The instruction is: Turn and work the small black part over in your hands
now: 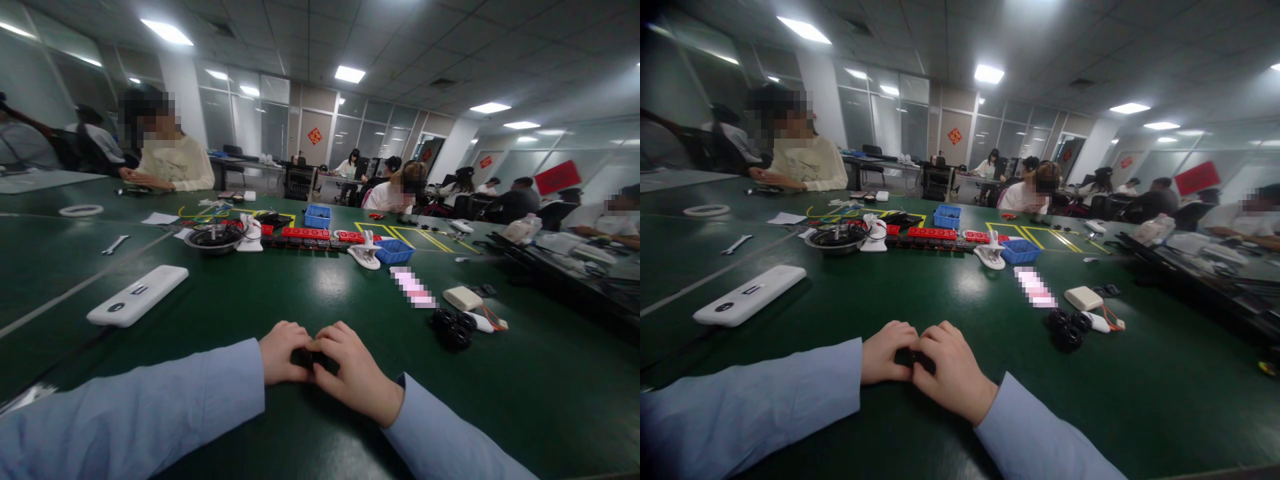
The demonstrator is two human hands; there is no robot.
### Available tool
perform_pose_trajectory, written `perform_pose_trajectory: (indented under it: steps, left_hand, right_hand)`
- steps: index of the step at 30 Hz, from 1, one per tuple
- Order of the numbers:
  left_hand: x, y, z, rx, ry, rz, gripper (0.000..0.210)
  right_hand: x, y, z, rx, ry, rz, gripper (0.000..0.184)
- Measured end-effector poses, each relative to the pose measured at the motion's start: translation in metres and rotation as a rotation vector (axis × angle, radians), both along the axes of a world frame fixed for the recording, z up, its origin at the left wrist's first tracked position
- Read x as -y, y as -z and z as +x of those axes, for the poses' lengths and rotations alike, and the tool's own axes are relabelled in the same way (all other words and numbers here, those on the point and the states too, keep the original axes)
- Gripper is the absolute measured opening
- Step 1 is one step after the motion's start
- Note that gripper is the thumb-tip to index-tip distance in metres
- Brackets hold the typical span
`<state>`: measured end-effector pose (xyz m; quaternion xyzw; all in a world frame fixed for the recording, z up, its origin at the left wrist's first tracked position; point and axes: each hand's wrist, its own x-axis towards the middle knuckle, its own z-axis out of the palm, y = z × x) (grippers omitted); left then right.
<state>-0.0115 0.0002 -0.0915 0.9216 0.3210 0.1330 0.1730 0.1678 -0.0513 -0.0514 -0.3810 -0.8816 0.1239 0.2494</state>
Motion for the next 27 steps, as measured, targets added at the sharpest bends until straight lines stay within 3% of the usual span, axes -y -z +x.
perform_pose_trajectory:
  steps: [17,27]
  left_hand:
    - [-0.0008,0.0066,0.0010,0.000,-0.015,0.065,0.038]
    - [-0.0011,0.0040,-0.0004,0.005,0.000,0.053,0.037]
  right_hand:
    - [-0.0033,0.0052,-0.0018,-0.125,-0.172,-0.036,0.021]
    - [-0.0027,0.0025,-0.0022,-0.121,-0.157,-0.036,0.022]
